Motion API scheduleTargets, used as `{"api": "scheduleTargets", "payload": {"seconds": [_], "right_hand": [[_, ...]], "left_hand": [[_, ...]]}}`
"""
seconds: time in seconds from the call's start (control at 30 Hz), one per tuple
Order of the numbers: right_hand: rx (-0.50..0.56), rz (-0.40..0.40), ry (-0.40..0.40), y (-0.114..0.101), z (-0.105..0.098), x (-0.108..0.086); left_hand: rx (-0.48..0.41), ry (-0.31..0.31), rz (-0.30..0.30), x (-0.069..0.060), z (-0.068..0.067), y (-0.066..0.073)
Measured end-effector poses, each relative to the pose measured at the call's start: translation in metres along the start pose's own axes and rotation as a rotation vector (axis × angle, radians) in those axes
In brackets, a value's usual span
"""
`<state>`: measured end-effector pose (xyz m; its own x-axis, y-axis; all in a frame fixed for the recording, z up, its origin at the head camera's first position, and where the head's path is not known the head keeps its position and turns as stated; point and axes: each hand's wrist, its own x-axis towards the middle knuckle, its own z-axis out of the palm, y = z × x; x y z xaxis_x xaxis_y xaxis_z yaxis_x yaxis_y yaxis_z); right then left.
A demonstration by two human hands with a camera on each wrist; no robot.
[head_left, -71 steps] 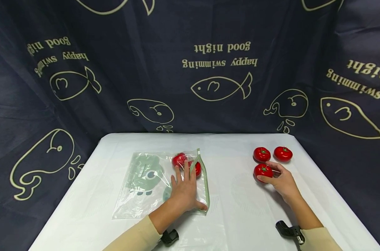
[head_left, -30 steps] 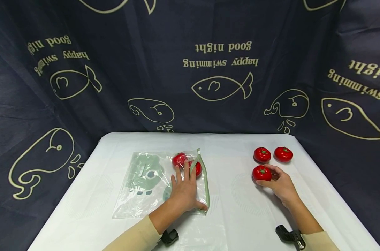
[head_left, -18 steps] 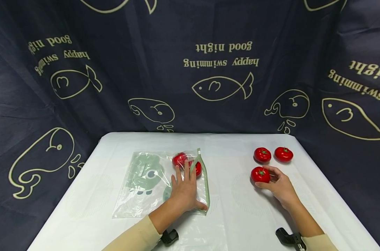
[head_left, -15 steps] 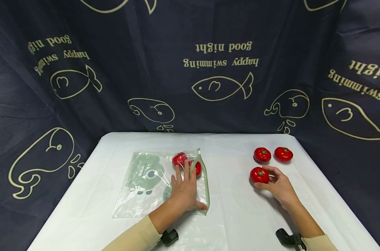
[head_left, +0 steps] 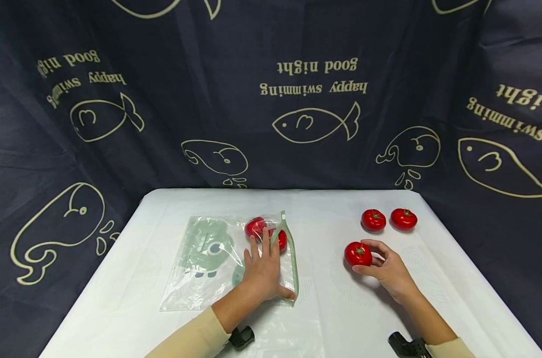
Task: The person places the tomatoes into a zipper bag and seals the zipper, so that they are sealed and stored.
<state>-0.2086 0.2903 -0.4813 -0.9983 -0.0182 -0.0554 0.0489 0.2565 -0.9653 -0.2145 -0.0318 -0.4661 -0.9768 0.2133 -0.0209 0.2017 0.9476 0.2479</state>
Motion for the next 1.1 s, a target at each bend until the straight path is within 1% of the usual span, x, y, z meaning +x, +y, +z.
{"api": "scheduleTargets", "payload": {"seconds": [0.1,0.3,0.6,0.8,1.1], "right_hand": [[0.031,-0.003,-0.021,-0.001,0.006,0.0],[0.053,-0.007,-0.046,-0.003,0.017,-0.001],[0.151,-0.044,-0.117,-0.01,0.035,-0.002],[0.206,-0.045,-0.157,-0.015,0.046,-0.003],[0.228,-0.063,-0.18,-0.016,0.06,0.002]], "left_hand": [[0.001,0.0,0.001,0.0,0.0,0.0],[0.005,0.004,-0.004,-0.001,0.0,-0.001],[-0.005,0.006,-0.005,-0.001,0.0,-0.001],[-0.004,0.008,-0.001,-0.001,0.0,-0.001],[-0.003,0.009,0.007,-0.001,0.0,0.0]]}}
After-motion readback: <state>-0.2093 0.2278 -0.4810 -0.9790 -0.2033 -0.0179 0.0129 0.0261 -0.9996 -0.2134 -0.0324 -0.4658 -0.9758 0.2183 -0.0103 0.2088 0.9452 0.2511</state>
